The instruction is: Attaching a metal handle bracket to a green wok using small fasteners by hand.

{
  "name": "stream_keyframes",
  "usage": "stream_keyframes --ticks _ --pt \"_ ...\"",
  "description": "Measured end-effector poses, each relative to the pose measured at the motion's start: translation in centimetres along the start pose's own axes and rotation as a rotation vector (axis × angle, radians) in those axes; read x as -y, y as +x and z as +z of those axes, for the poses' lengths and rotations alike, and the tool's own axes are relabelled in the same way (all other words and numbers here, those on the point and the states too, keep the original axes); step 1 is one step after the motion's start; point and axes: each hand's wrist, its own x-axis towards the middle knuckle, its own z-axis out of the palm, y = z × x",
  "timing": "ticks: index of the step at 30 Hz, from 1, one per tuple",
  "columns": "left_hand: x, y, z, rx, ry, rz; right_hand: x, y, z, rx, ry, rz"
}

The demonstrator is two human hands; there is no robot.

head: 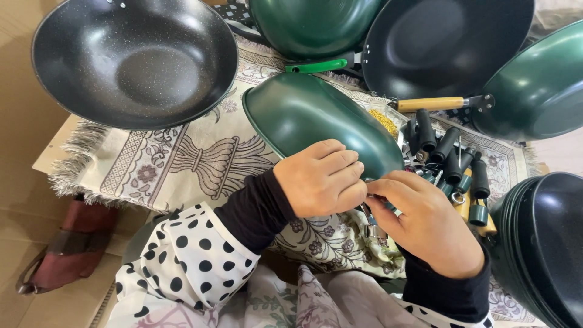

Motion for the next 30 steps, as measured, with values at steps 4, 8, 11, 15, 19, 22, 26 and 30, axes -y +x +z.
stream_keyframes --ticks 4,8,11,15,19,22,26,30 --pt "0.06 -0.21 0.25 -0.003 0.005 0.003 0.0 0.16 0.0 0.013 -0.008 0.01" --pt "0.14 -0.32 0.36 -0.015 0.004 0.007 0.0 0.24 0.05 0.007 -0.017 0.0" --pt "0.16 -0.3 0.32 -0.024 0.001 0.007 -0.05 0.24 0.1 -0.006 -0.035 0.0" --pt "0.22 -0.23 0.29 -0.031 -0.001 0.009 -0.26 0.18 0.28 -0.022 -0.086 -0.001" --pt "0.18 -0.24 0.25 -0.027 0.0 0.006 -0.56 -0.02 0.57 -0.021 -0.115 0.011" --pt "0.21 -0.33 0.28 -0.023 -0.006 0.007 -0.56 0.09 0.65 -0.022 -0.132 0.008" --pt "0.21 -0.53 0.34 -0.01 -0.003 0.009 -0.44 0.3 0.73 -0.024 -0.112 0.015" --pt "0.25 -0.58 0.31 -0.003 -0.012 0.005 -0.64 0.29 0.86 -0.035 -0.096 -0.003"
